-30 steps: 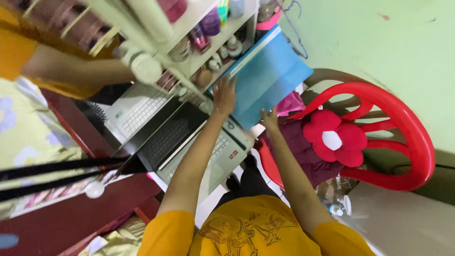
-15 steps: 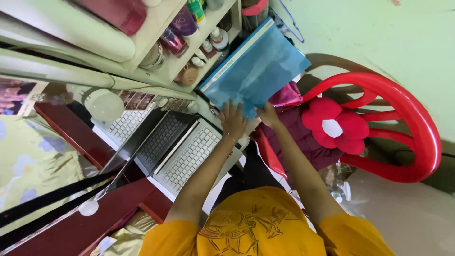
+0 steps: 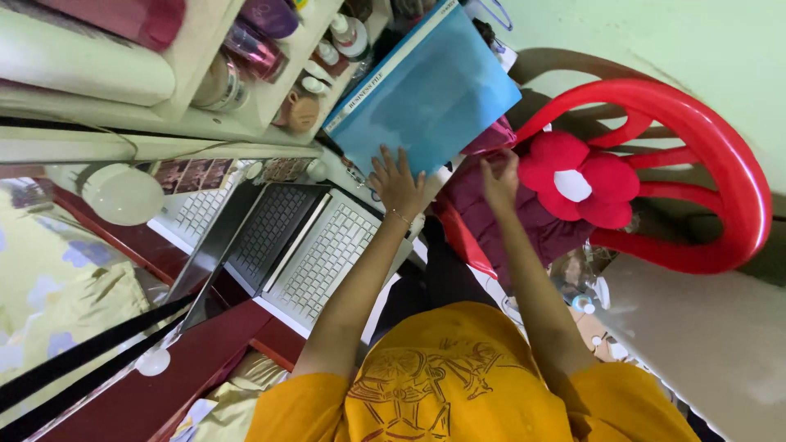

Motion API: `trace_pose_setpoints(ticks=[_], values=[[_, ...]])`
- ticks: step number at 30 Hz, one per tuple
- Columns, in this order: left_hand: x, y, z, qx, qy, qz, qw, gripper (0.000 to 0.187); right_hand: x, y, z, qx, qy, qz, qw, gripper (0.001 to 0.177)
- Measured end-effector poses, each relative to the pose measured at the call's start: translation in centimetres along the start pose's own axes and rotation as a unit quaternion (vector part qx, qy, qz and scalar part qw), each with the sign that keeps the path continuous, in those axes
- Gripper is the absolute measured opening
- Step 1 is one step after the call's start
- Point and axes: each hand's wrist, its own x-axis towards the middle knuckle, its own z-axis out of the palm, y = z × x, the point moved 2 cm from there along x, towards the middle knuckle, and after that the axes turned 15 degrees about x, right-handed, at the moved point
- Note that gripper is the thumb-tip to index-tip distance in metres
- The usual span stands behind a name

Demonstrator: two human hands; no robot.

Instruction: The person organizes a cluttered desk by moving small bottles, a jar, a laptop, a pencil case, and a folder from the bed to the desk. They place the laptop on the desk, open it, and arrange the other items around it.

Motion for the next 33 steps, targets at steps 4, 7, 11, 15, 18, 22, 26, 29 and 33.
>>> trace_pose_setpoints(ticks=[4,7,11,15,18,22,26,29,33], values=[[-0.1,0.1,-0.5,-0.009,0.011,-0.010,1.000,0.083,-1.4,1.2,-7.3,-0.048,-0.023,-0.033,0.998,0.058],[0.2,-0.3,-1.5,-0.022,0.037,-0.018,0.999,0.083,-1.8,1.3,-10.0,-0.074,-0.020,0.008,0.997,0.058],[1.2,-1.4,-3.2,-0.024,0.033,-0.026,0.999,0.083,-2.1,0.8,-11.2,-0.098,-0.002,0.014,0.995,0.059],[0.8,-1.7,-5.0,-0.028,0.074,-0.020,0.997,0.079,-0.7,-1.0,-14.3,-0.095,0.049,-0.100,0.989,0.061],[-0.9,-1.3,-6.0,-0.044,0.092,0.011,0.995,0.077,1.2,-4.6,-20.2,-0.336,0.110,-0.358,0.864,0.097],[-6.4,0.8,-5.7,-0.068,0.100,0.080,0.989,0.079,5.7,-10.0,-29.2,-0.456,0.204,-0.320,0.805,0.102],[-13.3,3.2,-3.0,-0.139,0.058,0.167,0.974,0.077,8.9,-13.4,-33.2,-0.479,0.179,-0.156,0.845,0.097],[-17.5,4.4,-0.1,-0.142,0.020,0.207,0.968,0.076,9.1,-14.2,-32.6,-0.498,0.147,-0.113,0.847,0.088],[-23.4,4.4,3.4,-0.195,-0.035,0.247,0.948,0.070,7.3,-15.5,-32.1,-0.463,0.125,-0.212,0.852,0.082]])
